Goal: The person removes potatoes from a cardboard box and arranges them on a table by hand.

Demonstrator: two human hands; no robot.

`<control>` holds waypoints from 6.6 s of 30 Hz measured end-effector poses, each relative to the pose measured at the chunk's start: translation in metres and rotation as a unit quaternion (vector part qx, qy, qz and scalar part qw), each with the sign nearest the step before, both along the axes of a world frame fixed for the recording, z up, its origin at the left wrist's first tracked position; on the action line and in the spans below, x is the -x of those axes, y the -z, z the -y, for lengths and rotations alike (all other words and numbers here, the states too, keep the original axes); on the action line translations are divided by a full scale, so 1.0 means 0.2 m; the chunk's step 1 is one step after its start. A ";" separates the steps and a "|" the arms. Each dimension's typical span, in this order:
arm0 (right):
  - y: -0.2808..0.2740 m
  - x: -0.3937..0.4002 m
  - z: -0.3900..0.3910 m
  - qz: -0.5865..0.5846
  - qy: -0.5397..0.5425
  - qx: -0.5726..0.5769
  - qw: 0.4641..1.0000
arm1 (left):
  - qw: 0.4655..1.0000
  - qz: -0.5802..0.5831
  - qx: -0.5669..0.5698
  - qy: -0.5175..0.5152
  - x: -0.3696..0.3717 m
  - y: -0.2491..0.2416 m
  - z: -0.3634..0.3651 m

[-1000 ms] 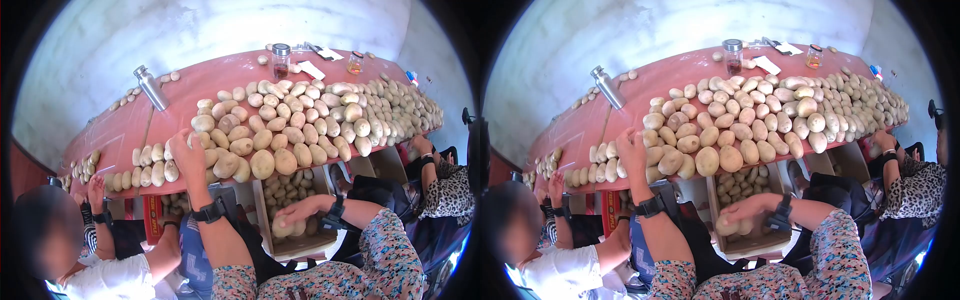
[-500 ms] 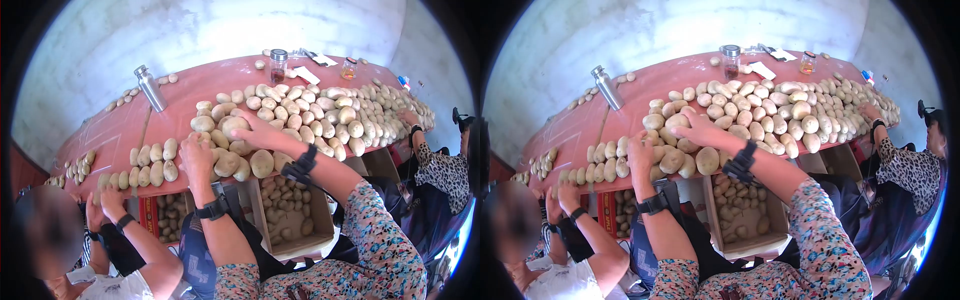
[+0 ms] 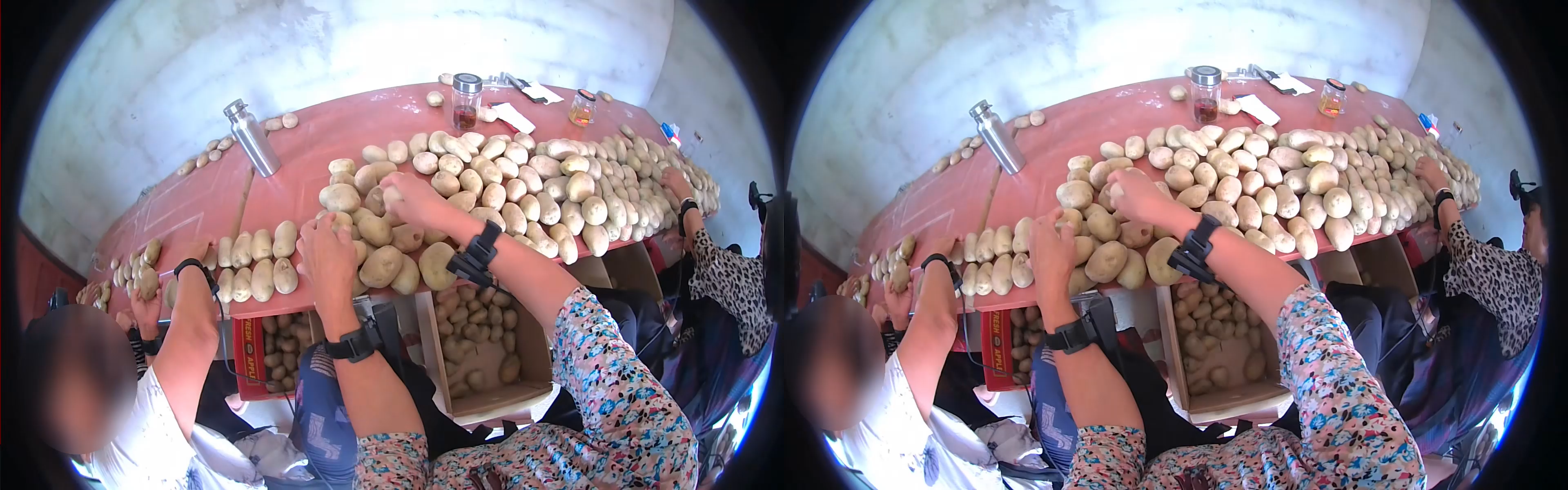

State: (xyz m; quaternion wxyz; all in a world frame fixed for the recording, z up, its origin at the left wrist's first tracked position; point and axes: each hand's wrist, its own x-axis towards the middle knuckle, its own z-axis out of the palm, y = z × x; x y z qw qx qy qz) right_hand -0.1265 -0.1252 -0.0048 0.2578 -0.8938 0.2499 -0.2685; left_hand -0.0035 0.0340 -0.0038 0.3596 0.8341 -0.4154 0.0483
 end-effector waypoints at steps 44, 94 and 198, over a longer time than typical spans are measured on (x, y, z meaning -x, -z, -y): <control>-0.26 0.24 -0.19 -0.068 -0.189 -0.126 0.972 | 0.996 0.065 0.035 0.057 -0.11 0.04 0.08; 2.02 1.03 -0.54 -0.423 0.226 -0.185 0.858 | 0.966 0.119 0.230 -0.013 0.11 -0.06 0.20; -0.01 0.84 -0.40 -0.329 -0.307 -0.308 0.838 | 0.956 -0.050 0.290 0.017 0.18 -0.07 0.21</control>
